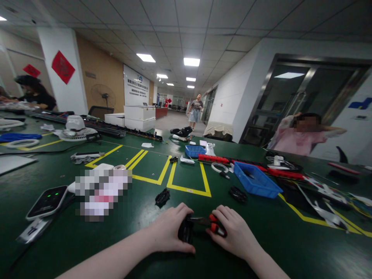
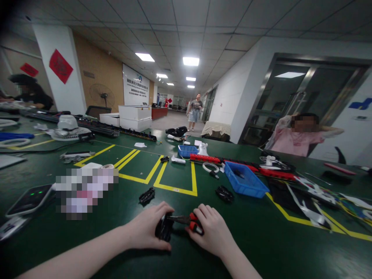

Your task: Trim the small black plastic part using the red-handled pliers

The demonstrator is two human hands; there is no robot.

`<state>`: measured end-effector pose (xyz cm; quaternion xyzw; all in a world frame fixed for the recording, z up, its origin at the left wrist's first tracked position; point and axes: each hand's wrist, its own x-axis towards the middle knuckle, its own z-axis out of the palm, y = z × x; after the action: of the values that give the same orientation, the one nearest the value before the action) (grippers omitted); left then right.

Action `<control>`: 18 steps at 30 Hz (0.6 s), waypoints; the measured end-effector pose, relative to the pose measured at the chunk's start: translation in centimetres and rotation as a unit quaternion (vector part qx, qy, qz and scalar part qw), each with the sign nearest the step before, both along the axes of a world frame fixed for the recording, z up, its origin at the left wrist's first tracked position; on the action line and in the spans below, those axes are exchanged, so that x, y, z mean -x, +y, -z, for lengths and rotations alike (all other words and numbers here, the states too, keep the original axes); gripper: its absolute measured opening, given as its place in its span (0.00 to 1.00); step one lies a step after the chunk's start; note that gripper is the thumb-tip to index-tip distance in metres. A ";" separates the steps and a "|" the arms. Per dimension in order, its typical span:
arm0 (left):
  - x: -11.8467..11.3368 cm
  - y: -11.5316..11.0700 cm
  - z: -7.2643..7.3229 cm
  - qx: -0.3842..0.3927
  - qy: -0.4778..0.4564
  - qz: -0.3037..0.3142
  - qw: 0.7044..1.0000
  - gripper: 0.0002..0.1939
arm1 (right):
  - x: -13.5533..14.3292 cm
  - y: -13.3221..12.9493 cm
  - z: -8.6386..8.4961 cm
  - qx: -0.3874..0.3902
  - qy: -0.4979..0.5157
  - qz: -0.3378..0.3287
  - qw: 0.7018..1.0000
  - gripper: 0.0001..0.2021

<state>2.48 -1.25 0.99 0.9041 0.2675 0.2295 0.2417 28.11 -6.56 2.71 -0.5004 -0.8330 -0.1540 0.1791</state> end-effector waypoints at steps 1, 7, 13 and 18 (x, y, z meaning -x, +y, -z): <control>0.0 0.0 0.0 -0.009 0.007 0.004 1.000 0.44 | 0.1 -0.1 -0.1 0.000 0.001 -0.003 1.000 0.14; 0.0 0.1 -0.1 -0.052 0.038 0.005 0.998 0.41 | 0.6 -0.3 -0.4 -0.001 -0.009 -0.010 1.000 0.14; 0.0 0.2 0.1 -0.068 0.038 0.005 0.997 0.39 | 0.3 -0.1 0.2 -0.009 -0.017 -0.007 1.000 0.17; 0.0 0.2 0.0 -0.081 0.048 0.004 0.996 0.39 | 0.0 0.1 0.9 -0.026 -0.018 -0.012 0.999 0.19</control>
<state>2.47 -1.09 0.97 0.9316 0.2562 0.2056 0.1553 28.14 -6.49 1.81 -0.4829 -0.8375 -0.1829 0.1790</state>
